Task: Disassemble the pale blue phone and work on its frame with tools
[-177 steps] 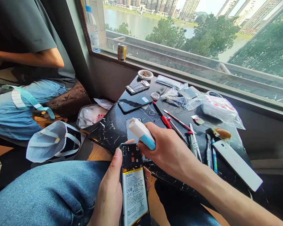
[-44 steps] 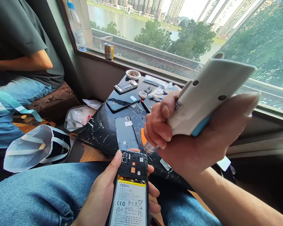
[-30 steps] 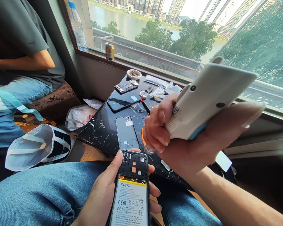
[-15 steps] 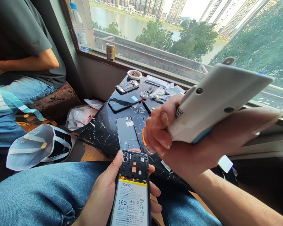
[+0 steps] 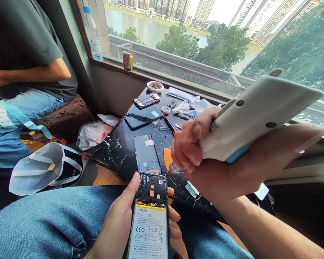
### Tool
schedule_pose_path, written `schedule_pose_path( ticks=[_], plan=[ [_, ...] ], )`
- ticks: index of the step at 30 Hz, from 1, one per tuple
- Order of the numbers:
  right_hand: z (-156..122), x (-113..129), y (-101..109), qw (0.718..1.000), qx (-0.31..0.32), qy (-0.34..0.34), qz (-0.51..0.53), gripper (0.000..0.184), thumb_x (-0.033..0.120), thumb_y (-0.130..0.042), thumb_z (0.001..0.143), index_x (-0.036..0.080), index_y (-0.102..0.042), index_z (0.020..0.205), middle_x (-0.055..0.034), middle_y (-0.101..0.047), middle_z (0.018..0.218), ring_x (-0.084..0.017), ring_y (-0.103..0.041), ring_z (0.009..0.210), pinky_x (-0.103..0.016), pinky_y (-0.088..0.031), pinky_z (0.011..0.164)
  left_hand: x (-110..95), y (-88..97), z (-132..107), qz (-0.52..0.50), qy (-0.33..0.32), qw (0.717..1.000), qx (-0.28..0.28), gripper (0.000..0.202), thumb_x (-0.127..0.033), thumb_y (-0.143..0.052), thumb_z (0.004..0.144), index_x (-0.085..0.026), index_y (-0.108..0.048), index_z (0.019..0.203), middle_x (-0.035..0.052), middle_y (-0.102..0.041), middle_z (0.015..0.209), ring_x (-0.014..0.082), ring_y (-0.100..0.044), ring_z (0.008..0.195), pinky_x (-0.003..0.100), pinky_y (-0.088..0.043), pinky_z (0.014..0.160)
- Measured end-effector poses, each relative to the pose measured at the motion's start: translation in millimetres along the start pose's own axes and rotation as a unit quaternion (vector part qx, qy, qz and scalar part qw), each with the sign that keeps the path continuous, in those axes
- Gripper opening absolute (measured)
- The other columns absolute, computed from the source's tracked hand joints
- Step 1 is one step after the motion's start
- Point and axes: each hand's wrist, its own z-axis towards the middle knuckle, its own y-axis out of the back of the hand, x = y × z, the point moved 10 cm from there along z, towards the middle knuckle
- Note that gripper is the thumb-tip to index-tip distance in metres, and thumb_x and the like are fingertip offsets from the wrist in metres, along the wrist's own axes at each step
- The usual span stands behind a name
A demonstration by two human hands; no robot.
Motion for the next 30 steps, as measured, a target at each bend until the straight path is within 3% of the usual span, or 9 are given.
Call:
schedule_pose_path(
  ticks=[5, 7, 10, 15, 18, 25, 28, 30],
  plan=[
    [-0.2, -7.9, 8.7, 0.996, -0.016, 0.064, 0.055, 0.061, 0.083, -0.060, 0.073, 0.024, -0.052, 0.064, 0.0065, -0.040, 0.045, -0.010, -0.035, 0.037, -0.025, -0.032, 0.037, -10.6, -9.7, -0.3, 0.051, -0.066, 0.995, 0.053, 0.071, -0.063, -0.024, 0.099, -0.024, -0.023, 0.158, 0.0182, -0.077, 0.088, 0.0280, -0.075, 0.069, 0.033, -0.053, 0.062],
    [-0.7, -16.3, 9.2, 0.994, -0.010, 0.070, 0.081, 0.059, 0.082, -0.063, 0.073, 0.023, -0.055, 0.067, 0.0064, -0.042, 0.046, -0.010, -0.036, 0.037, -0.024, -0.032, 0.038, -8.9, -15.5, -0.4, 0.057, -0.062, 0.993, 0.077, 0.073, -0.063, -0.021, 0.100, -0.021, -0.018, 0.160, 0.0198, -0.077, 0.087, 0.0276, -0.076, 0.070, 0.031, -0.053, 0.060],
    [-2.1, -31.4, 10.4, 0.992, -0.005, 0.063, 0.110, 0.056, 0.078, -0.069, 0.072, 0.022, -0.062, 0.073, 0.0054, -0.047, 0.049, -0.011, -0.040, 0.040, -0.024, -0.033, 0.039, -7.2, -18.6, 1.3, 0.063, -0.052, 0.994, 0.075, 0.073, -0.060, -0.020, 0.101, -0.014, -0.024, 0.159, 0.0188, -0.077, 0.084, 0.0242, -0.074, 0.064, 0.029, -0.052, 0.059],
    [-1.7, -48.0, 12.6, 0.991, -0.003, 0.073, 0.110, 0.058, 0.079, -0.069, 0.070, 0.022, -0.063, 0.078, 0.0042, -0.049, 0.055, -0.012, -0.041, 0.043, -0.025, -0.036, 0.041, -4.7, -6.1, 8.9, 0.061, -0.032, 0.998, 0.009, 0.076, -0.061, -0.023, 0.100, -0.006, -0.041, 0.149, 0.0219, -0.077, 0.089, 0.0243, -0.074, 0.066, 0.029, -0.053, 0.059],
    [0.5, -50.9, 13.1, 0.990, -0.001, 0.078, 0.114, 0.056, 0.078, -0.068, 0.072, 0.023, -0.063, 0.078, 0.0044, -0.049, 0.054, -0.012, -0.040, 0.042, -0.024, -0.033, 0.039, -4.3, 2.8, 12.6, 0.058, -0.027, 0.998, -0.017, 0.076, -0.065, -0.028, 0.098, -0.008, -0.046, 0.145, 0.0227, -0.077, 0.094, 0.0254, -0.074, 0.068, 0.030, -0.053, 0.061],
    [1.4, -19.8, 15.4, 0.990, -0.022, 0.068, 0.119, 0.054, 0.074, -0.074, 0.067, 0.023, -0.059, 0.066, 0.0059, -0.045, 0.046, -0.011, -0.037, 0.038, -0.025, -0.033, 0.038, -15.3, 9.8, 11.8, 0.050, -0.042, 0.995, -0.079, 0.071, -0.061, -0.027, 0.099, -0.013, -0.042, 0.149, 0.0200, -0.078, 0.088, 0.0255, -0.075, 0.065, 0.032, -0.053, 0.063],
    [-0.1, -4.6, 14.7, 0.993, -0.030, 0.059, 0.101, 0.056, 0.076, -0.072, 0.067, 0.023, -0.056, 0.061, 0.0065, -0.043, 0.043, -0.011, -0.036, 0.036, -0.025, -0.032, 0.036, -16.7, 8.4, 10.2, 0.050, -0.043, 0.994, -0.088, 0.070, -0.062, -0.028, 0.099, -0.012, -0.058, 0.137, 0.0189, -0.078, 0.091, 0.0248, -0.075, 0.066, 0.031, -0.054, 0.064],
    [-0.9, -0.7, 13.1, 0.994, -0.030, 0.047, 0.090, 0.059, 0.079, -0.071, 0.066, 0.023, -0.054, 0.058, 0.0064, -0.041, 0.041, -0.011, -0.035, 0.035, -0.026, -0.033, 0.035, -12.5, 8.8, 9.1, 0.053, -0.019, 0.994, -0.090, 0.076, -0.065, -0.028, 0.097, -0.004, -0.071, 0.116, 0.0194, -0.078, 0.086, 0.0223, -0.073, 0.063, 0.027, -0.052, 0.060]
  ],
)
